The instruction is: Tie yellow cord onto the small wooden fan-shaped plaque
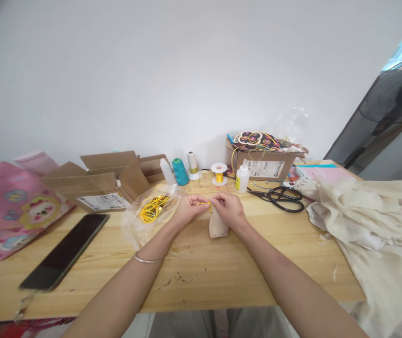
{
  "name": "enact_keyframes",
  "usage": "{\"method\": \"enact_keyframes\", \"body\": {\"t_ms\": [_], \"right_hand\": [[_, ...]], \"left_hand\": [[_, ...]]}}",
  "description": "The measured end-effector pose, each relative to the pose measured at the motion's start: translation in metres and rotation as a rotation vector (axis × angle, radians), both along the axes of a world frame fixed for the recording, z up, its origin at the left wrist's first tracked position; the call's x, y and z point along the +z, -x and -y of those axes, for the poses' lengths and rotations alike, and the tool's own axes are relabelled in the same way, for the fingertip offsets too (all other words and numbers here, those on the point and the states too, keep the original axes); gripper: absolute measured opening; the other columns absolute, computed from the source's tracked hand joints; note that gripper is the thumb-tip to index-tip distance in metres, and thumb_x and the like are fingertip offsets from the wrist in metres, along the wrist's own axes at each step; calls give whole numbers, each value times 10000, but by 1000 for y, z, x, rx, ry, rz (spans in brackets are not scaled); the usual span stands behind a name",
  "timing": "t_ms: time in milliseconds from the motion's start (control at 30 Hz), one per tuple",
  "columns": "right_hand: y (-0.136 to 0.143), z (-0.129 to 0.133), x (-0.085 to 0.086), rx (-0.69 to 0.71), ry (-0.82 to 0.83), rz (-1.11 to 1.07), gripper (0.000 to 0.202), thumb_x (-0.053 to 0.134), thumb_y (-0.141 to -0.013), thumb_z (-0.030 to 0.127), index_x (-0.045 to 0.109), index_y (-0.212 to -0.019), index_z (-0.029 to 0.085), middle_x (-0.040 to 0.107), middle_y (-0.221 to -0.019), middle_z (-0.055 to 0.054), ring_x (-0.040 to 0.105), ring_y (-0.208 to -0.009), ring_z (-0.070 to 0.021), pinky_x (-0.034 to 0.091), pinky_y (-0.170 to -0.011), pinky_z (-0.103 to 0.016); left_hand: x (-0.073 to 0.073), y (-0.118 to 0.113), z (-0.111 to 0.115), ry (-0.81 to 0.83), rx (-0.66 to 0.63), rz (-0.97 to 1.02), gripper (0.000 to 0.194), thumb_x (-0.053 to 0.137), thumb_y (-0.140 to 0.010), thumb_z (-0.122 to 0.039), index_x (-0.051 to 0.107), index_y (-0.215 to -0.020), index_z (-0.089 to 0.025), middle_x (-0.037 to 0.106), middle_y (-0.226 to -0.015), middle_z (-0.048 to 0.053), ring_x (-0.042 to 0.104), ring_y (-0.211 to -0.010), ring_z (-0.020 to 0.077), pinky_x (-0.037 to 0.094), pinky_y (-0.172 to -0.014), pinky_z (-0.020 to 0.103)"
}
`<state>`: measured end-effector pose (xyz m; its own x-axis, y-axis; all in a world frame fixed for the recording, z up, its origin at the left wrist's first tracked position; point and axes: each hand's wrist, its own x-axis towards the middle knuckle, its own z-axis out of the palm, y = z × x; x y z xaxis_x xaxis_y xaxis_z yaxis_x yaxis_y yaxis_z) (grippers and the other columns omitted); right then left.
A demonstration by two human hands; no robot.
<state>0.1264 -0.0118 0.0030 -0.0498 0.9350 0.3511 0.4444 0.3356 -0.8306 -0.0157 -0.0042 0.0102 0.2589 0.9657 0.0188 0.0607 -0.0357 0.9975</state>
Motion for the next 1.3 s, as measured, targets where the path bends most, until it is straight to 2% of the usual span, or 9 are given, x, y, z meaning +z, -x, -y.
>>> {"method": "enact_keyframes", "body": {"t_ms": [667,867,967,1067,1200,1300], "right_hand": [[-3,-4,-9,-16,-11,77,252,469,-678,384,593,-658,164,581,-580,-13,491,-516,-112,358,-471,-210],[-2,-1,3,-36,48,-92,226,496,-656,353,566,-633,139,551,-570,-11,458,-502,-99,353,-476,-215],[-1,3,13,-15,121,-242,231,510,-643,359,515,-580,137,476,-508,19,396,-450,-72,310,-428,-198],[-4,6,20,68,245,-433,255,524,-634,374,467,-547,141,403,-455,48,337,-406,-48,256,-384,-179],[-10,6,20,303,559,-735,242,515,-662,374,439,-599,153,227,-405,101,158,-334,-18,120,-317,-155],[-15,4,18,427,748,-902,178,501,-688,328,457,-682,155,156,-418,110,93,-334,-20,74,-301,-143]], "left_hand": [[-6,2,-1,-55,-6,-46,260,639,-507,-320,609,-652,-106,550,-499,-2,421,-432,58,301,-426,181],[-2,1,-1,-38,37,-22,246,617,-539,-317,610,-678,-115,568,-536,-5,427,-451,53,316,-458,178],[-2,2,-2,-33,63,0,238,619,-535,-318,612,-666,-120,588,-575,3,457,-488,66,341,-496,188],[-2,3,-2,-37,69,12,234,622,-531,-317,614,-659,-122,599,-595,8,477,-516,77,358,-528,198],[-2,2,-3,-43,66,9,226,620,-536,-316,614,-656,-124,604,-601,8,484,-526,78,362,-539,199],[-1,1,-2,-49,66,9,222,617,-541,-313,614,-661,-126,614,-627,14,497,-546,84,370,-551,203]]}}
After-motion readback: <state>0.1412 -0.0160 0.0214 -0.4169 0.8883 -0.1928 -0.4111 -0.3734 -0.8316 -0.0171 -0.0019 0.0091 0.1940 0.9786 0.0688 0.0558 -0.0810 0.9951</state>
